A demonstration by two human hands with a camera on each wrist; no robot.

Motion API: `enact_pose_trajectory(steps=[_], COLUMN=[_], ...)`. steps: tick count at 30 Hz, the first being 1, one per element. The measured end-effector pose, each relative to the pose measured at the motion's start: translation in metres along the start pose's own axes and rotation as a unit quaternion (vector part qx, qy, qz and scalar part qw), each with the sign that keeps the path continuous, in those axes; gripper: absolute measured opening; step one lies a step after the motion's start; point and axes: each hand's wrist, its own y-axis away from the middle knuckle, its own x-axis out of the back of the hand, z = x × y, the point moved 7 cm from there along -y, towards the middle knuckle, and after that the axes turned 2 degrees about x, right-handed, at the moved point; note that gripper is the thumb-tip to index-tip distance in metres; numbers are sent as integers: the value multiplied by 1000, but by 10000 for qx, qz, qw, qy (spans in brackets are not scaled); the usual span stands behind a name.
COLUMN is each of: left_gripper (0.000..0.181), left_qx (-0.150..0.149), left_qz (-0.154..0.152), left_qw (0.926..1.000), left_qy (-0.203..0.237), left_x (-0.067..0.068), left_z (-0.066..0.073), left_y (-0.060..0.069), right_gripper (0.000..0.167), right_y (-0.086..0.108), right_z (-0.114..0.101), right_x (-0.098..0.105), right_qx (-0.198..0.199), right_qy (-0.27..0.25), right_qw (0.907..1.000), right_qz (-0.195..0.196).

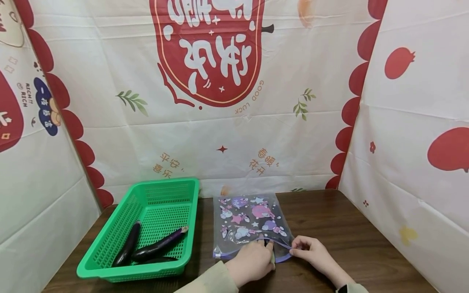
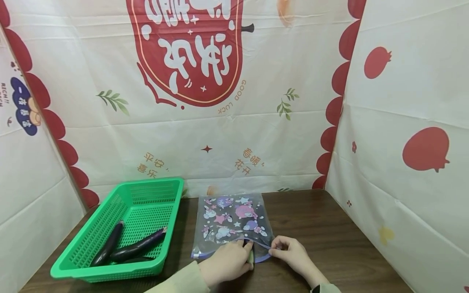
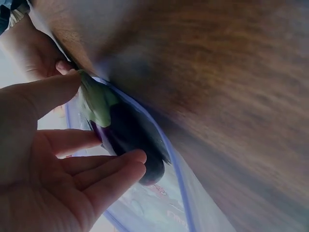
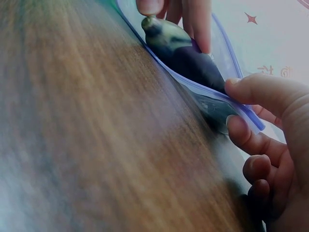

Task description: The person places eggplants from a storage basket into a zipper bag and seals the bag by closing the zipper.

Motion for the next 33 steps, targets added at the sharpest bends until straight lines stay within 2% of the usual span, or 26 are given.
enact_pose_trajectory(steps=[5,13,17,25,33], left_gripper=[72,92,96,95,93], left_qx=[122,821,986,991,1099], left_qz=[-57,-665,-757,-858,-997], left_qw=[9999,9937,9912,9891,9864], left_qy=[-51,373,464,678,713], left_x=[-3,-14,-19,-26,-33], left_z=[0,-6,-8,-10,-14], left_y=[-4,-15,-18,-28,-40], right_gripper=[11,9,8,11,9], right_y=[-1,-1,0,3,0], right_z=[-2,-10,-4,1,-1], right_x=[1,2,0,-1,0], right_qx=[-32,-28,-29,-135,92], right_qy=[69,54,-33,-317,-203], right_qw=[10000,10000,10000,9993,9996], right_qz=[29,-36,-69,-113,-148])
